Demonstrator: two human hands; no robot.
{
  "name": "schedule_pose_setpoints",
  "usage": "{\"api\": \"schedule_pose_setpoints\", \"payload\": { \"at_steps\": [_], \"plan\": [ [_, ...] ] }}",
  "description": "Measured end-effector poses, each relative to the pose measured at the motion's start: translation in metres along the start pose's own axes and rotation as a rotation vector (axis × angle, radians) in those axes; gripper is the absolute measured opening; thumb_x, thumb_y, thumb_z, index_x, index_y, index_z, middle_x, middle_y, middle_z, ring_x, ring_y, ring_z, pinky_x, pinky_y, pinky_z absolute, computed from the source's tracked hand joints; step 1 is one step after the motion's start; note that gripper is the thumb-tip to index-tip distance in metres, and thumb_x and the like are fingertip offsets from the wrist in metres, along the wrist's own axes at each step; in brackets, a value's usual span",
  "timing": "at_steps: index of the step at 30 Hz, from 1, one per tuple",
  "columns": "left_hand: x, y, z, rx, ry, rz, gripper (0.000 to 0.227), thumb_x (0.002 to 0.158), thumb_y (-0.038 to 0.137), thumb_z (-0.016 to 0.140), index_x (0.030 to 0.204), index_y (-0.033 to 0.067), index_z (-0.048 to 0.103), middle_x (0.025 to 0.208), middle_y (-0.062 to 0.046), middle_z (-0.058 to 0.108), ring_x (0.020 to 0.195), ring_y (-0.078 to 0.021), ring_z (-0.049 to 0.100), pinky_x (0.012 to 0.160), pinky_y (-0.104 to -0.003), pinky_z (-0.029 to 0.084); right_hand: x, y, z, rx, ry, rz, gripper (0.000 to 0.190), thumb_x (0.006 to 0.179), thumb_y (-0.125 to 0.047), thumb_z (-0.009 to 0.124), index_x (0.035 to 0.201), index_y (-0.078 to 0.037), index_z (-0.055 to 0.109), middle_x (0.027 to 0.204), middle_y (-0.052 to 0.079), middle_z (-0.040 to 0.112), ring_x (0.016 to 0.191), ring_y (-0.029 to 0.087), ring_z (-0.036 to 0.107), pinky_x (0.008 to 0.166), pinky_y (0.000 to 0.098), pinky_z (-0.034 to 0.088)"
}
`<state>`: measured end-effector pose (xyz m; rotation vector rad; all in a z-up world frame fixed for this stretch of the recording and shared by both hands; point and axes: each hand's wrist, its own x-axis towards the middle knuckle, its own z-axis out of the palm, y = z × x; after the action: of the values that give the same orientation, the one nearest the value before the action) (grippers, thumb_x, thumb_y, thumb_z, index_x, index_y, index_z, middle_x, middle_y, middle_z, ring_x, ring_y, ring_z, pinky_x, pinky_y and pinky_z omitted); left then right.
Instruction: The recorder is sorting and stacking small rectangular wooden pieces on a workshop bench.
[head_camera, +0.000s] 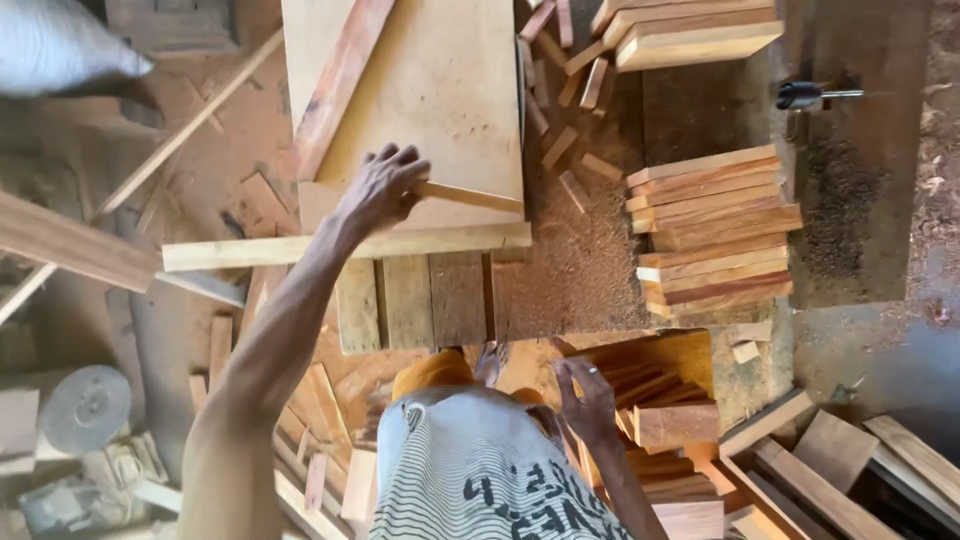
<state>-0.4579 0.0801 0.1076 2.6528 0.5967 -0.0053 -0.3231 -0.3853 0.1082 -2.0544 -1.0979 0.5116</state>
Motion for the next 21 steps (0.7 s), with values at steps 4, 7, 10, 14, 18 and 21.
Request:
{"api": "schedule_pose_setpoints", "payload": {
  "at_steps": [4, 7, 10, 14, 18, 21],
  "plan": [
    [-0.055, 0.016, -0.034, 0.247, 0.447, 0.208, 0.024, 0.088, 0.007, 0.076, 0.103, 0.0172, 0.059, 0.106, -0.004, 0.056, 0.104, -0.023, 0.052, 0.094, -0.044, 0.041, 0.014, -0.007, 0.001, 0.037, 0.062, 0.005, 0.017, 0.099, -0.014, 0.062, 0.101, 0.0, 0.071, 0.099, 0.015, 0.073, 0.094, 0.032, 0.072, 0.082, 0.0391, 0.058],
    [-0.082, 0.038, -0.076, 0.313, 0.618, 0.203, 0.028, 0.083, 0.005, 0.076, 0.103, 0.0162, 0.061, 0.109, -0.005, 0.057, 0.108, -0.0246, 0.053, 0.097, -0.046, 0.041, 0.024, -0.016, 0.01, 0.063, 0.038, -0.044, 0.017, 0.098, -0.014, 0.062, 0.102, 0.001, 0.071, 0.1, 0.015, 0.074, 0.094, 0.032, 0.072, 0.082, 0.0394, 0.058],
    [-0.092, 0.048, -0.082, 0.332, 0.755, 0.172, 0.029, 0.081, 0.005, 0.077, 0.103, 0.0146, 0.062, 0.112, -0.005, 0.059, 0.11, -0.0259, 0.054, 0.099, -0.048, 0.041, 0.038, -0.03, 0.017, 0.058, 0.015, -0.108, 0.017, 0.098, -0.015, 0.062, 0.1, -0.001, 0.072, 0.099, 0.015, 0.075, 0.093, 0.031, 0.073, 0.08, 0.0392, 0.059],
    [-0.071, 0.072, -0.043, -0.547, 1.098, -0.194, 0.024, 0.088, 0.012, 0.079, 0.105, 0.0137, 0.061, 0.103, -0.006, 0.063, 0.097, -0.0246, 0.056, 0.086, -0.045, 0.047, 0.065, -0.044, 0.022, 0.071, 0.003, -0.205, 0.016, 0.098, -0.014, 0.062, 0.099, -0.001, 0.072, 0.096, 0.014, 0.076, 0.089, 0.031, 0.074, 0.076, 0.0386, 0.059],
    [-0.043, 0.101, 0.003, -1.81, 0.857, -0.652, 0.038, 0.091, 0.027, 0.077, 0.123, 0.0101, 0.064, 0.104, -0.005, 0.07, 0.09, -0.013, 0.064, 0.066, -0.025, 0.057, 0.083, -0.056, 0.028, 0.103, 0.007, -0.259, 0.014, 0.1, -0.01, 0.061, 0.1, 0.0, 0.071, 0.095, 0.014, 0.075, 0.086, 0.029, 0.074, 0.074, 0.0375, 0.059],
    [0.003, 0.065, 0.109, -2.093, 0.965, -1.003, 0.051, 0.094, 0.024, 0.085, 0.13, -0.0038, 0.063, 0.111, -0.011, 0.073, 0.091, -0.0182, 0.062, 0.064, -0.025, 0.057, 0.092, -0.056, 0.033, 0.122, 0.004, -0.258, 0.014, 0.101, -0.01, 0.061, 0.101, -0.001, 0.071, 0.096, 0.014, 0.075, 0.086, 0.027, 0.075, 0.074, 0.0366, 0.06]
  ]
}}
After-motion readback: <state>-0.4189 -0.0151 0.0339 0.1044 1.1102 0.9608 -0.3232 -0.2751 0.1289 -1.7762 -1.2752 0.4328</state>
